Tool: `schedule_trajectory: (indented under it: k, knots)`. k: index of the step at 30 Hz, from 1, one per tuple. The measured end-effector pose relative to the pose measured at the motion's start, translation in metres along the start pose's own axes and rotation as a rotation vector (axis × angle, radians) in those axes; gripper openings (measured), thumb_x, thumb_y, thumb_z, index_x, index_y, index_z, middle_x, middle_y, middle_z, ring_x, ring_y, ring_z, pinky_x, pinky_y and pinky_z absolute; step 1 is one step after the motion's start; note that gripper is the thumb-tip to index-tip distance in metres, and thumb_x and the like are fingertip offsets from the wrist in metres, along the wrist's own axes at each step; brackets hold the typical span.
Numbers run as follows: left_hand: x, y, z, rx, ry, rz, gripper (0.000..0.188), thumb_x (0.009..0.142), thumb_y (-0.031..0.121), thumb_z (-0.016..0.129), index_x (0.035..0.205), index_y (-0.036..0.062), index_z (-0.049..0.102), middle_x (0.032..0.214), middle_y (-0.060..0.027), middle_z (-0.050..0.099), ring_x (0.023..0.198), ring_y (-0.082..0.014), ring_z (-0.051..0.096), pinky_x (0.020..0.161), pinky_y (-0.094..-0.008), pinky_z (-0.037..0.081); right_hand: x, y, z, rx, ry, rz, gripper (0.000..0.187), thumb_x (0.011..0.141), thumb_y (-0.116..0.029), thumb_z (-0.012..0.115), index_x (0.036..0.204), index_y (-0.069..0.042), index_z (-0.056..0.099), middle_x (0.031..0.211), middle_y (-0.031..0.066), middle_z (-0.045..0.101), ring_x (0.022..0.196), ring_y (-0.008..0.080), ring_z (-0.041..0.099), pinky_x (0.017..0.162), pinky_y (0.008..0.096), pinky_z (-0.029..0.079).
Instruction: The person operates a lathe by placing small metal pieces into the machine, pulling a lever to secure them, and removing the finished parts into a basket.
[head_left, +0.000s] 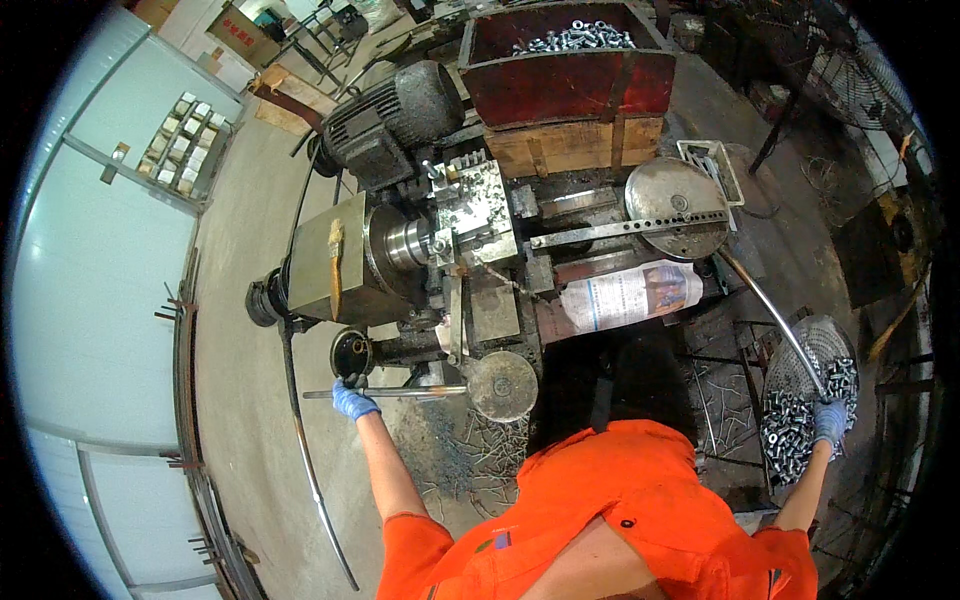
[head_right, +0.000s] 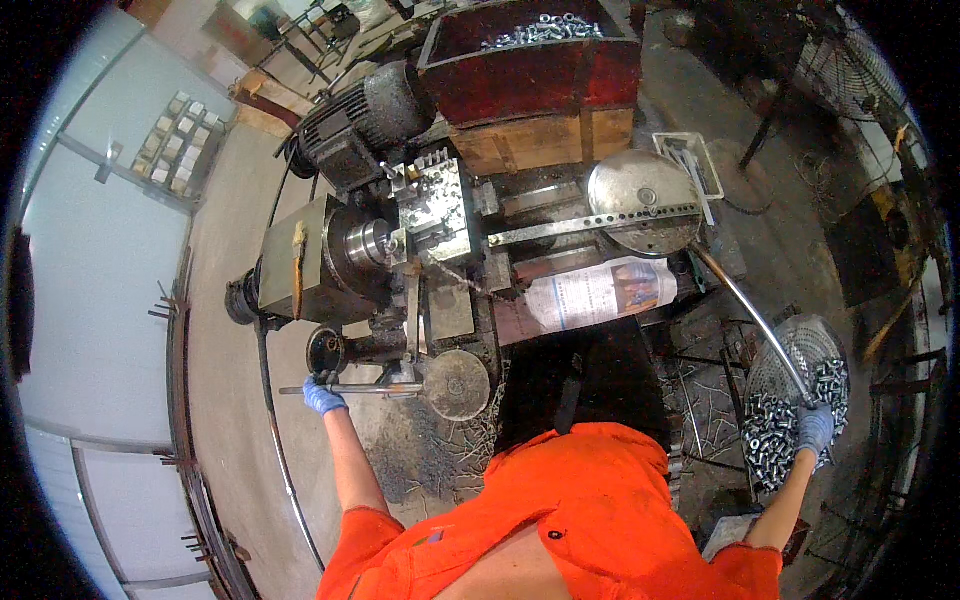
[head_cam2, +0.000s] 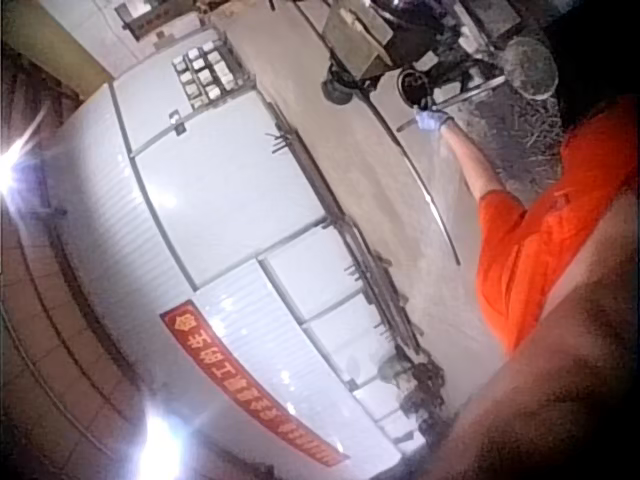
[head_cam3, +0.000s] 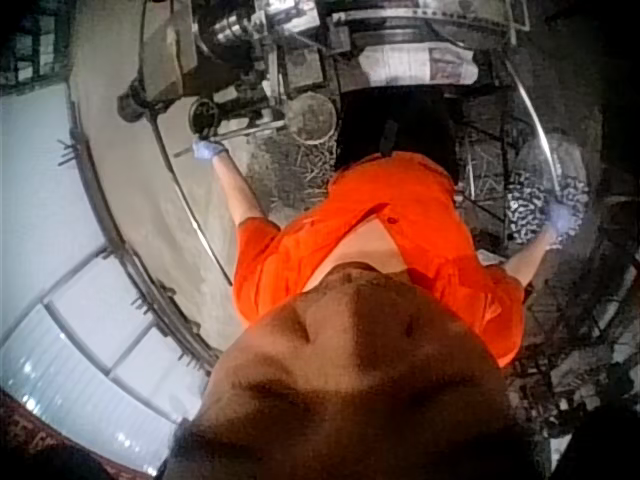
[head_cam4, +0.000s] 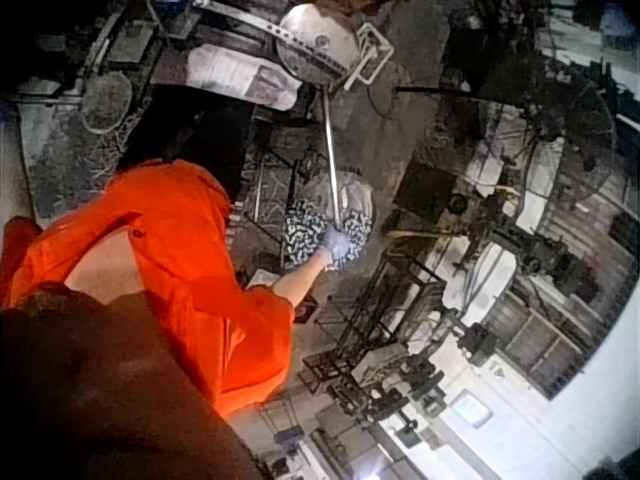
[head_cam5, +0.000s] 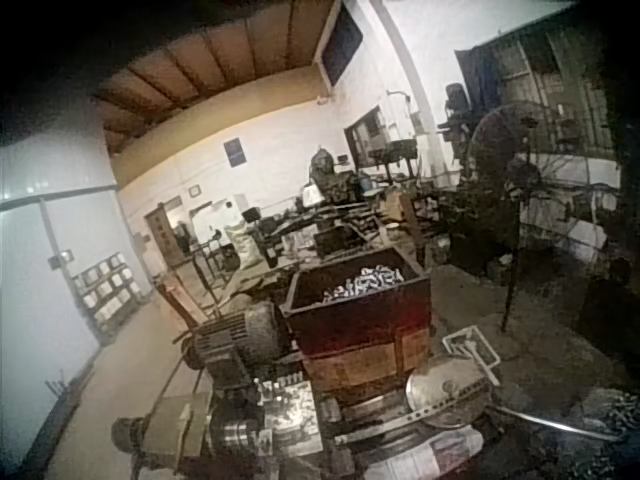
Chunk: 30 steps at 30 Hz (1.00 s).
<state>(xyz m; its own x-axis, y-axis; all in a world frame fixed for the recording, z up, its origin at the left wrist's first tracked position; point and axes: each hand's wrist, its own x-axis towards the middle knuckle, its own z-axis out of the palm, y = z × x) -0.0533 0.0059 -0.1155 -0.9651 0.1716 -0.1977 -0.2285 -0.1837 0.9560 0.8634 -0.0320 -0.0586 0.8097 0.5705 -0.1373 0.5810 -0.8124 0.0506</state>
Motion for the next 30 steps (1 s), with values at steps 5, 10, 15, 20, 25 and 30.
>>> schedule_trajectory:
  k: [5, 10, 15, 20, 25, 30]
  knots:
    - [0.005, -0.002, -0.003, -0.043, -0.018, -0.004, 0.022, 0.083, 0.015, 0.05, 0.084, -0.0054, 0.056, 0.074, -0.0176, 0.062, 0.054, -0.0269, 0.059, 0.051, -0.0335, 0.053, 0.02, 0.021, 0.03, -0.053, 0.061, -0.054, 0.036, 0.067, -0.032, 0.07, 0.089, -0.004, 0.064, 0.091, 0.0196, 0.064, 0.086, 0.0362, 0.061, 0.078, 0.0417, 0.047]
    - [0.008, -0.003, -0.005, -0.066, -0.024, -0.025, 0.021, 0.083, 0.015, 0.049, 0.084, -0.0044, 0.055, 0.073, -0.0173, 0.062, 0.054, -0.0271, 0.058, 0.051, -0.0341, 0.053, 0.035, 0.039, 0.052, -0.037, 0.069, -0.086, 0.036, 0.067, -0.032, 0.07, 0.088, -0.003, 0.064, 0.093, 0.0194, 0.064, 0.088, 0.0354, 0.06, 0.079, 0.0412, 0.046]
    - [0.005, -0.002, -0.004, -0.087, -0.026, -0.031, 0.02, 0.083, 0.015, 0.049, 0.085, -0.004, 0.055, 0.074, -0.0178, 0.061, 0.055, -0.0275, 0.058, 0.052, -0.0352, 0.053, 0.02, 0.029, 0.04, -0.004, 0.089, -0.05, 0.036, 0.068, -0.033, 0.068, 0.086, -0.002, 0.064, 0.092, 0.0213, 0.063, 0.089, 0.0367, 0.059, 0.079, 0.0421, 0.046]
    - [-0.003, 0.001, 0.001, -0.089, -0.013, -0.02, 0.02, 0.082, 0.014, 0.049, 0.086, -0.0048, 0.055, 0.074, -0.0181, 0.061, 0.055, -0.0278, 0.058, 0.052, -0.0356, 0.053, 0.014, 0.026, 0.035, 0.049, 0.078, -0.062, 0.038, 0.069, -0.034, 0.068, 0.089, -0.002, 0.064, 0.093, 0.0228, 0.063, 0.089, 0.0375, 0.059, 0.079, 0.0426, 0.046]
    - [0.002, -0.001, -0.003, -0.083, -0.013, -0.04, 0.021, 0.082, 0.014, 0.049, 0.086, -0.0055, 0.055, 0.074, -0.0174, 0.061, 0.055, -0.0272, 0.058, 0.051, -0.0355, 0.052, 0.003, 0.0, 0.038, 0.064, 0.229, -0.204, 0.048, 0.07, -0.039, 0.067, 0.104, -0.005, 0.063, 0.101, 0.0214, 0.062, 0.094, 0.0358, 0.058, 0.085, 0.0406, 0.044]
    - [0.006, 0.001, -0.005, -0.071, -0.021, -0.052, 0.019, 0.081, 0.014, 0.049, 0.083, -0.0043, 0.055, 0.073, -0.0158, 0.061, 0.055, -0.0263, 0.057, 0.05, -0.0352, 0.051, -0.037, -0.103, 0.012, -0.031, 0.335, -0.37, 0.056, 0.073, -0.044, 0.063, 0.119, -0.012, 0.055, 0.12, 0.0172, 0.054, 0.11, 0.0345, 0.049, 0.099, 0.0459, 0.032]
